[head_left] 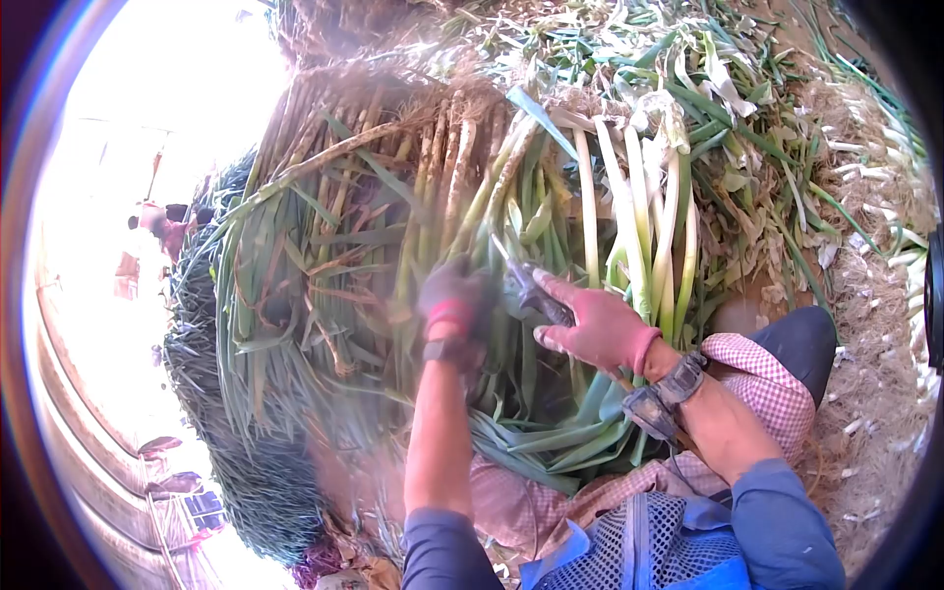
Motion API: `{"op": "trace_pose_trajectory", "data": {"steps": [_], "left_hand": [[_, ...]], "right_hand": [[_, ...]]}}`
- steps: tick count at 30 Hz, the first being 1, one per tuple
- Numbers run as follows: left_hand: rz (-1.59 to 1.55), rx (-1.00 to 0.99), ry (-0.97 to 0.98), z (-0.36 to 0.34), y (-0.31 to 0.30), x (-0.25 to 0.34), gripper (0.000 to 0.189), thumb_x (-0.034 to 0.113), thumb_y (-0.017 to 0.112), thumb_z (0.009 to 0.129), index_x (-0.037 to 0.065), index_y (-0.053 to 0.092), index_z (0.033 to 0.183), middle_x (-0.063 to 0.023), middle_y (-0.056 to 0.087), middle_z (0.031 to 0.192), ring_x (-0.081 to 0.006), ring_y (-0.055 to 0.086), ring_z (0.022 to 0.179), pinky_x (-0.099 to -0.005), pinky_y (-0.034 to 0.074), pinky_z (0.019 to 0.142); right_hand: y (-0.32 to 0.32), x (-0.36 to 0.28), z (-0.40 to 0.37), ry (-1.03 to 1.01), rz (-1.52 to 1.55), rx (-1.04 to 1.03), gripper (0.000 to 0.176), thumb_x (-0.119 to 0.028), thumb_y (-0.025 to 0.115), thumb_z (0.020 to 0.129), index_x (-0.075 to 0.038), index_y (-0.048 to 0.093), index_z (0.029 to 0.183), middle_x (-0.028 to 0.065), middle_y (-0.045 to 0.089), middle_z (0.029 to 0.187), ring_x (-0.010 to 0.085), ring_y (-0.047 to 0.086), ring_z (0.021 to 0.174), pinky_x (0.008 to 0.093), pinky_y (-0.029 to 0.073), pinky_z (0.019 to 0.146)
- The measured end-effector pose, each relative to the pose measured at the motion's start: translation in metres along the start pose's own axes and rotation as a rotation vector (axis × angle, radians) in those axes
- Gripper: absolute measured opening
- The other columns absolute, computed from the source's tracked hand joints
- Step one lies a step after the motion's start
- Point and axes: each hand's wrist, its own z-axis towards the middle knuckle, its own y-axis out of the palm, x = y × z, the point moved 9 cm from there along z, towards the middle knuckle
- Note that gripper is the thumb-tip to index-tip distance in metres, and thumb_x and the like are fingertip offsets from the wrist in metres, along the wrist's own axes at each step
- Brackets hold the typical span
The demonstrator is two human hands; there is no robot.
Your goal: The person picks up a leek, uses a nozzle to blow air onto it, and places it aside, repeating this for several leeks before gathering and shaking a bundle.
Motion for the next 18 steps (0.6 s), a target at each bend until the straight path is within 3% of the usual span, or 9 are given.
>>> {"op": "trace_pose_trajectory", "data": {"steps": [3,9,10,12,15,16,18], "left_hand": [[0.079,-0.040,-0.017,0.006,0.000,0.011,0.058,0.037,0.086,0.086,0.007,0.074,0.134,-0.0198,0.074,0.130,-0.0342,0.072,0.118,-0.0441,0.056,0.099],[-0.103,-0.178,-0.134,0.006,0.000,0.015,0.061,0.038,0.091,0.081,0.006,0.074,0.129,-0.0219,0.077,0.121,-0.0345,0.075,0.112,-0.0448,0.057,0.096],[-0.106,-0.176,-0.133,0.005,0.002,0.016,0.061,0.038,0.091,0.081,0.006,0.074,0.129,-0.0219,0.077,0.121,-0.0345,0.075,0.112,-0.0448,0.057,0.096],[0.004,-0.076,-0.028,0.006,-0.003,0.023,0.065,0.039,0.093,0.078,0.005,0.073,0.130,-0.0210,0.077,0.125,-0.0352,0.074,0.117,-0.0449,0.057,0.098],[-0.013,-0.098,-0.044,0.013,0.003,0.019,0.069,0.039,0.094,0.077,0.005,0.072,0.132,-0.0205,0.076,0.128,-0.0362,0.073,0.119,-0.0452,0.056,0.100],[-0.035,-0.109,0.018,0.005,-0.002,0.027,0.066,0.022,0.074,0.085,0.015,0.063,0.149,-0.0220,0.075,0.125,-0.0381,0.071,0.118,-0.0445,0.055,0.103],[-0.014,-0.073,0.039,0.009,0.003,0.020,0.063,0.023,0.075,0.084,0.014,0.066,0.145,-0.0220,0.075,0.123,-0.0384,0.072,0.117,-0.0443,0.055,0.102]], "right_hand": [[0.007,0.007,-0.003,-0.012,-0.007,0.039,0.088,-0.050,0.072,0.092,-0.012,0.042,0.165,0.0228,0.076,0.114,0.0406,0.074,0.105,0.0459,0.056,0.097],[0.019,-0.005,-0.016,0.039,-0.051,-0.065,0.087,-0.050,0.071,0.092,-0.014,0.042,0.166,0.0234,0.076,0.115,0.0419,0.073,0.108,0.0469,0.055,0.098],[0.016,-0.003,-0.009,-0.035,-0.002,0.105,0.088,-0.050,0.071,0.092,-0.014,0.041,0.166,0.0235,0.076,0.116,0.0426,0.073,0.109,0.0476,0.055,0.100],[0.016,-0.001,-0.006,-0.029,-0.014,0.093,0.089,-0.050,0.071,0.092,-0.013,0.041,0.166,0.0240,0.076,0.118,0.0429,0.073,0.109,0.0477,0.055,0.101],[0.027,-0.004,-0.005,-0.006,-0.071,0.021,0.090,-0.050,0.071,0.092,-0.012,0.039,0.167,0.0254,0.075,0.119,0.0431,0.072,0.110,0.0474,0.055,0.101],[0.022,-0.009,-0.005,0.039,-0.073,0.031,0.090,-0.049,0.071,0.092,-0.012,0.038,0.167,0.0258,0.075,0.118,0.0430,0.073,0.110,0.0472,0.055,0.100],[0.015,-0.002,0.006,0.083,-0.042,0.100,0.089,-0.048,0.070,0.093,-0.013,0.037,0.168,0.0253,0.077,0.112,0.0427,0.074,0.106,0.0474,0.056,0.098]]}}
